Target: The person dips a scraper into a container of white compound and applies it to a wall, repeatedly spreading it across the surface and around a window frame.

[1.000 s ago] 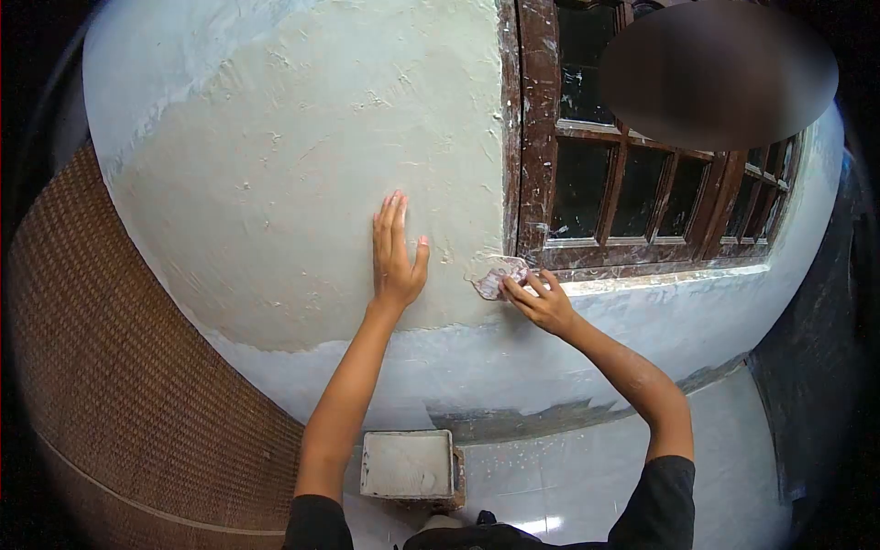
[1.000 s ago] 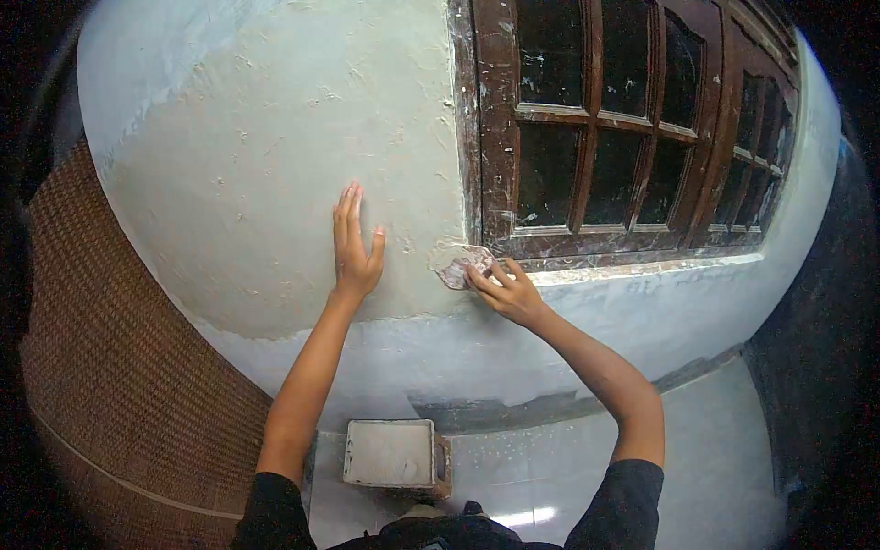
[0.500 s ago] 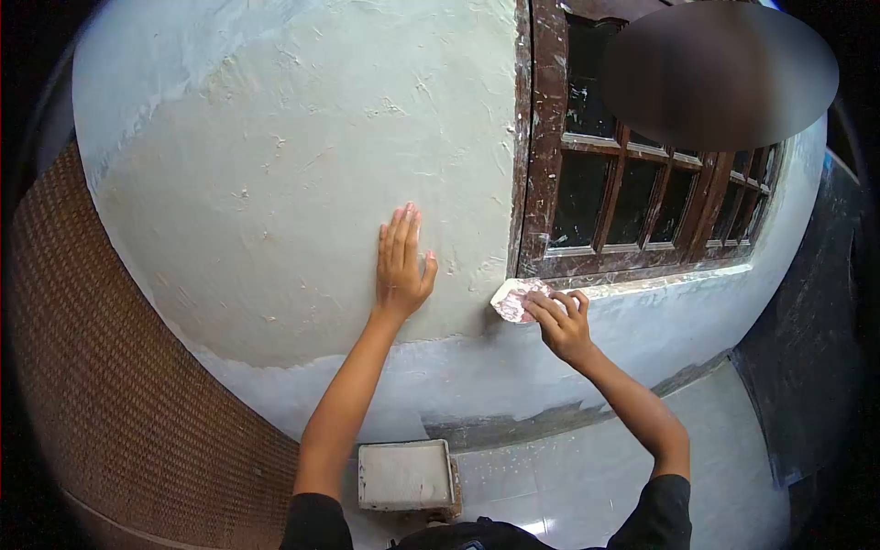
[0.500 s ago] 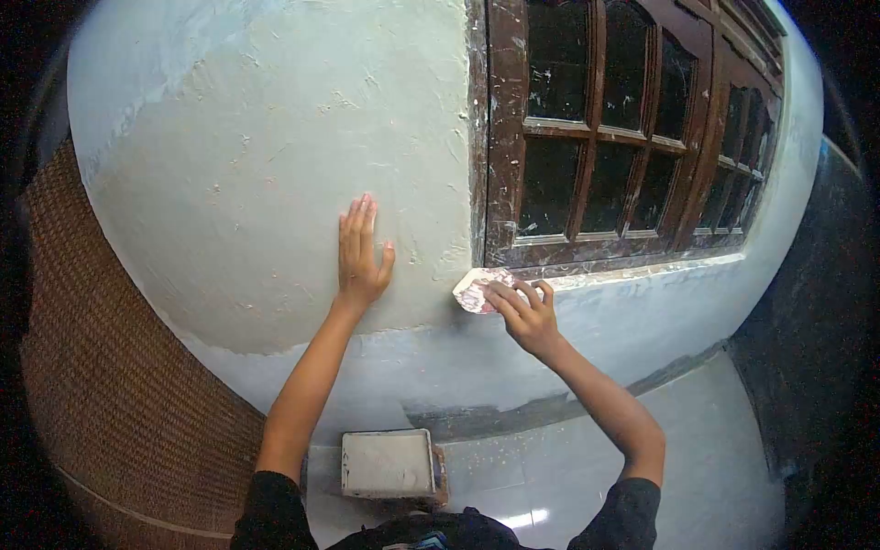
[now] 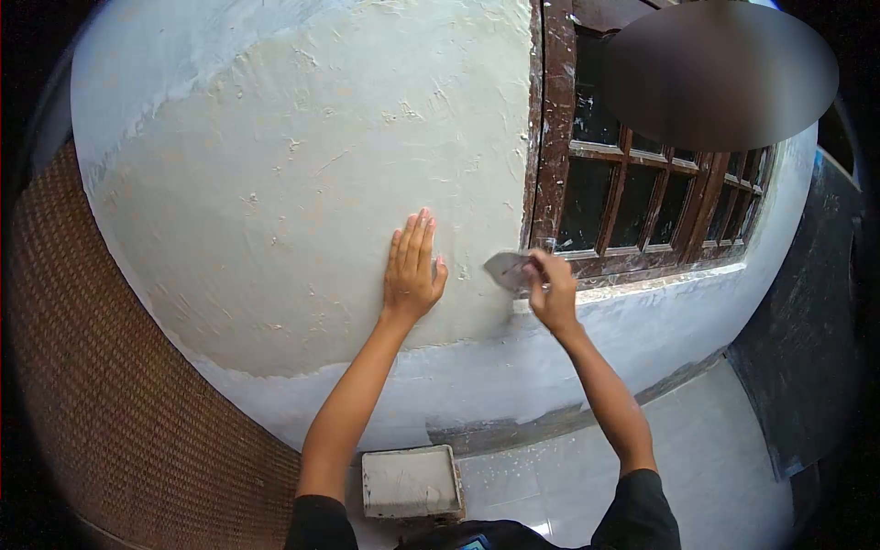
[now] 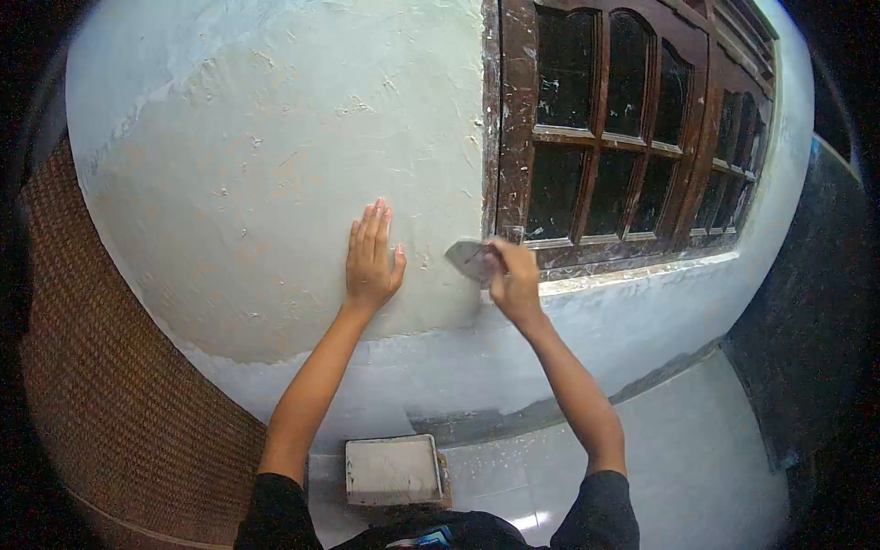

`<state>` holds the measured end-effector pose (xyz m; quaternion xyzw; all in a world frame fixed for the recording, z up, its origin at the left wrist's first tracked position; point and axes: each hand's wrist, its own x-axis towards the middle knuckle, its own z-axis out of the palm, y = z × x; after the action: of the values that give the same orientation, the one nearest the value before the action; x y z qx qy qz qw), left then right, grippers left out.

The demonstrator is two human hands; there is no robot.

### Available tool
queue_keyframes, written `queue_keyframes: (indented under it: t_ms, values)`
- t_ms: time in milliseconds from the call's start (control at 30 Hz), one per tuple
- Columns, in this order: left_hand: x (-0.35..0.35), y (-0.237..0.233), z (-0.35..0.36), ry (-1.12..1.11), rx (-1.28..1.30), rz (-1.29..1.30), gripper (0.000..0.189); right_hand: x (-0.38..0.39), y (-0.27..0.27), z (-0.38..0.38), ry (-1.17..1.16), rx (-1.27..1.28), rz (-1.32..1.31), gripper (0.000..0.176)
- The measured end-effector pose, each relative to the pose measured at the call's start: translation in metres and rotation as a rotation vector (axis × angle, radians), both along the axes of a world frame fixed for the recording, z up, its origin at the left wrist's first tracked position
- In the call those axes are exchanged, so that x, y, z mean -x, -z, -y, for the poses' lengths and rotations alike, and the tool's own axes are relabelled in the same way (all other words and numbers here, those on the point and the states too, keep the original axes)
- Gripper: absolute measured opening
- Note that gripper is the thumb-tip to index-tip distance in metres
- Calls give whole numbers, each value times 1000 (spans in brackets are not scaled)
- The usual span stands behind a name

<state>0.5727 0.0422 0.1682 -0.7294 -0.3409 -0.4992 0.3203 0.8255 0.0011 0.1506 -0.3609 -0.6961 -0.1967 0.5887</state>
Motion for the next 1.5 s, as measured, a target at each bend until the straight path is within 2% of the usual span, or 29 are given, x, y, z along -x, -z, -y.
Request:
queue_keyframes:
  t_ms: [67, 100, 200, 267, 300, 333, 400, 500, 667, 800, 900, 1000, 1067, 1133, 1200, 1333, 1433, 1500]
  values:
    - [1, 2, -1, 52, 25, -5, 64, -6, -18, -2, -25, -14, -193, 25]
    - [1, 1, -1, 54, 24, -3, 64, -8, -30, 5, 6, 61, -257, 26]
    - [-1, 1, -1, 54, 30, -5, 63, -14, -35, 5, -176, 108, -427, 26]
    - [-2, 1, 1, 17, 18, 2, 60, -10, -22, 9, -166, 79, -363, 25]
    - [-2, 1, 1, 18, 15, 1, 60, -6, -19, 17, -184, 145, -236, 26]
    - [-2, 1, 2, 24, 15, 9, 60, 5, -15, 20, -189, 66, -131, 22]
    - [-3, 2, 1, 34, 14, 17, 61, 9, 11, 14, -266, 288, -1, 27]
    - [-1, 2, -1, 47, 26, 7, 63, 4, 19, -3, -182, 180, 154, 32]
    - [0, 1, 2, 54, 36, 2, 62, -10, -37, -1, -42, -41, -90, 31]
    - [-3, 1, 4, 29, 38, 21, 62, -10, -68, 19, -60, 2, -184, 26]
    - [-4, 2, 1, 59, 36, 28, 62, -7, -53, 22, -150, 21, -47, 26]
    - [-4, 2, 1, 53, 41, 31, 62, -2, -11, 10, -262, 217, 87, 28]
    - [-5, 2, 2, 68, 38, 40, 63, -3, 12, -2, -296, 218, 236, 30]
    - [-4, 3, 0, 72, 45, 39, 63, -3, 15, -3, -300, 215, 237, 34]
    - [-3, 3, -1, 73, 51, 39, 63, -12, 11, -15, -198, 122, 195, 37]
    - [-4, 3, 0, 51, 33, 33, 63, -17, -33, -5, -98, 60, 85, 43]
    - [-7, 3, 1, 38, 21, 40, 62, -22, -53, -5, -165, 69, 13, 46]
    - [-7, 3, 0, 37, 16, 47, 62, -22, -67, 2, -99, -24, 27, 47]
